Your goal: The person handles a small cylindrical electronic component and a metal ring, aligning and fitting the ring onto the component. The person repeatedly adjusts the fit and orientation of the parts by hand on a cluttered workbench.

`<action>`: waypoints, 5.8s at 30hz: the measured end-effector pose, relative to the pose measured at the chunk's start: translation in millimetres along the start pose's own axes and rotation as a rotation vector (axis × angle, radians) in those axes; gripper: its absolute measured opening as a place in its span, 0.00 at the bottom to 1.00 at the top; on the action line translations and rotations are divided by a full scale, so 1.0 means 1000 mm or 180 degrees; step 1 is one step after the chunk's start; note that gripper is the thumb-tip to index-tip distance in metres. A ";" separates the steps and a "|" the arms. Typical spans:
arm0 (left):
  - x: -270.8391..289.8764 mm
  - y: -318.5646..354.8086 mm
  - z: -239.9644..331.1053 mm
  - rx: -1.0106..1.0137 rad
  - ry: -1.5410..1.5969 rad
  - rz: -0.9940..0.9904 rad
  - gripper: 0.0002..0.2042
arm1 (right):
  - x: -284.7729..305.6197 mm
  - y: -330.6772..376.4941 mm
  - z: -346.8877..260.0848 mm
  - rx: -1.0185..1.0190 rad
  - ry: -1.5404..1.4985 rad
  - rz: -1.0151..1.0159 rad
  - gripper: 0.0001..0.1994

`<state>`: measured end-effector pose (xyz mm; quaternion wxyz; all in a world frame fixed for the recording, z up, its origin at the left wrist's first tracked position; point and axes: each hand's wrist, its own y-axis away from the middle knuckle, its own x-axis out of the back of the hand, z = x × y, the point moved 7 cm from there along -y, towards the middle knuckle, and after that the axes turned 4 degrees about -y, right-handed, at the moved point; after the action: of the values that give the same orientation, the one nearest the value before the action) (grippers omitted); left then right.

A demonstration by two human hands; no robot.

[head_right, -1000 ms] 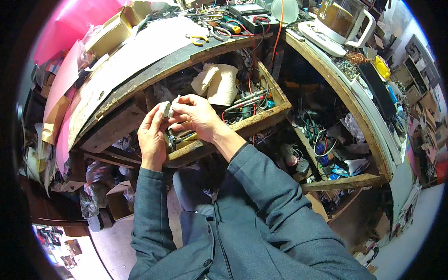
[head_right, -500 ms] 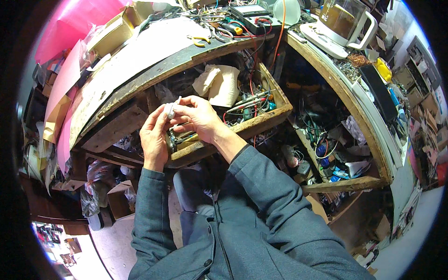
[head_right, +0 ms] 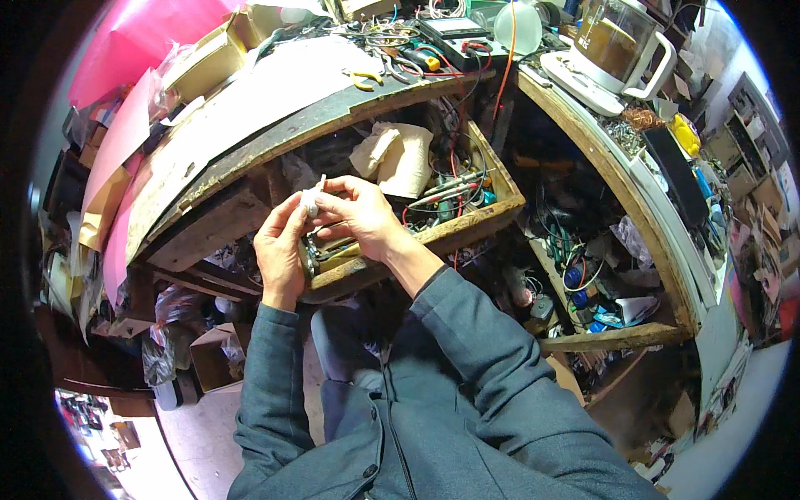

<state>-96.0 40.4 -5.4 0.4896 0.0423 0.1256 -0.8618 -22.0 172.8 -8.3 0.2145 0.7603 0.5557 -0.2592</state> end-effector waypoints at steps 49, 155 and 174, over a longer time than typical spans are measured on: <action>-0.002 0.010 0.023 -0.0527 -0.0360 -0.0167 0.17 | -0.013 0.004 -0.004 0.0087 0.0063 -0.0446 0.17; 0.018 -0.008 0.019 0.0514 -0.0024 -0.1023 0.18 | -0.015 0.004 -0.001 0.0066 0.0379 -0.0319 0.23; 0.018 -0.006 0.017 0.0650 -0.0096 -0.1031 0.17 | -0.012 0.004 -0.003 0.0133 0.0693 -0.0200 0.19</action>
<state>-109.5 24.5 8.6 0.3395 0.0581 0.0354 -0.9381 -20.4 164.0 1.7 0.1287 0.7705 0.5937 -0.1932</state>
